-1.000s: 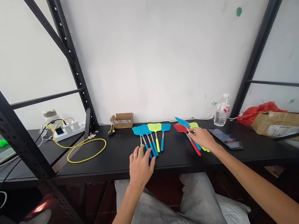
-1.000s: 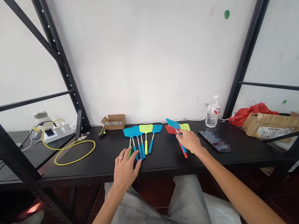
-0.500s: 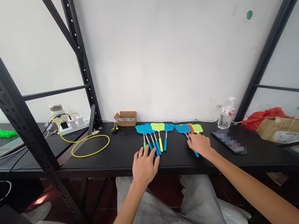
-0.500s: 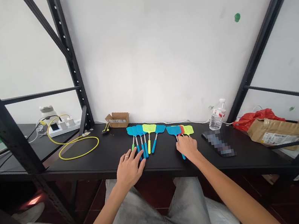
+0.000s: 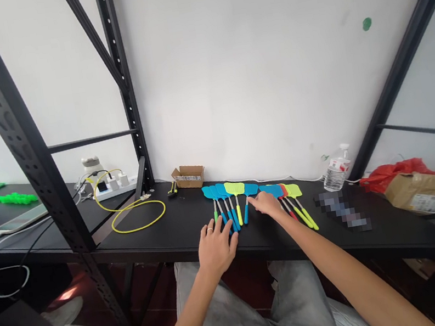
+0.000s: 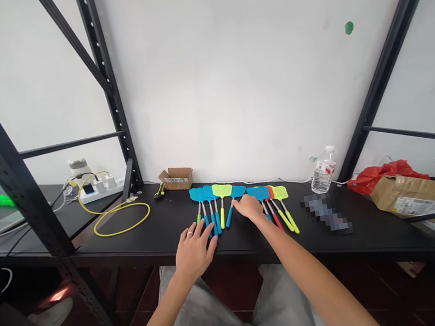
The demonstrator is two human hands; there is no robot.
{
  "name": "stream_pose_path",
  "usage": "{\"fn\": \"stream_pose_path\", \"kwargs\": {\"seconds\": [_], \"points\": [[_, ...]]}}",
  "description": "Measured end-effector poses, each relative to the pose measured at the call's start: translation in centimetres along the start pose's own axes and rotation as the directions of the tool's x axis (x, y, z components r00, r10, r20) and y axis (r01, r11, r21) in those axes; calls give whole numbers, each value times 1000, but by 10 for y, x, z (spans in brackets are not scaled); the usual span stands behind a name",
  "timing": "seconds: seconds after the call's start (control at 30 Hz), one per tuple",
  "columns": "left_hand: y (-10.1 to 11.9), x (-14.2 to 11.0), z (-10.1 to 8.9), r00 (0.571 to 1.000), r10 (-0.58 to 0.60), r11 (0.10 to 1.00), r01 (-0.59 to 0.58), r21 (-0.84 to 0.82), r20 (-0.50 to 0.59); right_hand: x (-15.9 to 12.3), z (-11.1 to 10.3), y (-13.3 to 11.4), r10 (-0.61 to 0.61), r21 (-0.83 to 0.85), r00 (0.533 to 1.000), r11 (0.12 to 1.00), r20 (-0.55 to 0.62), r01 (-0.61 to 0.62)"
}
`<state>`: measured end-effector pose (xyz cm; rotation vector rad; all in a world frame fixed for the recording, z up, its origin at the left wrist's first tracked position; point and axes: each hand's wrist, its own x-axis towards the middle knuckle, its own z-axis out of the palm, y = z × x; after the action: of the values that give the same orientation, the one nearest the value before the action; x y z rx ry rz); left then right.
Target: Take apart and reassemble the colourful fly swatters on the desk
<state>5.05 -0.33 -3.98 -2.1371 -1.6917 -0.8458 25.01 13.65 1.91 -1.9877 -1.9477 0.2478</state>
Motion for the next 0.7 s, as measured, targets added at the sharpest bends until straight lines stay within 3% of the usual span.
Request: {"fn": "stream_pose_path", "kwargs": {"seconds": [0.13,0.27,0.53,0.63,0.7], "points": [[-1,0,0,1000,8,1000,-8,14,-6,24,11,-13,44,36,999,998,21,-45],[-1,0,0,1000,9,1000,-9,20,3,33,11,-16,14,100,990,995,137,-28],[-2,0,2,1000,-10,1000,10,-12,5,10,-16,6,-49,304,995,952,83,21],[0,3,-2,999,-30,997,29,-65,-16,-16,-12,8,-140,549,987,833,84,72],[2,5,-6,999,-42,992,39,-120,-23,-34,-3,2,-238,791,965,608,110,60]]}}
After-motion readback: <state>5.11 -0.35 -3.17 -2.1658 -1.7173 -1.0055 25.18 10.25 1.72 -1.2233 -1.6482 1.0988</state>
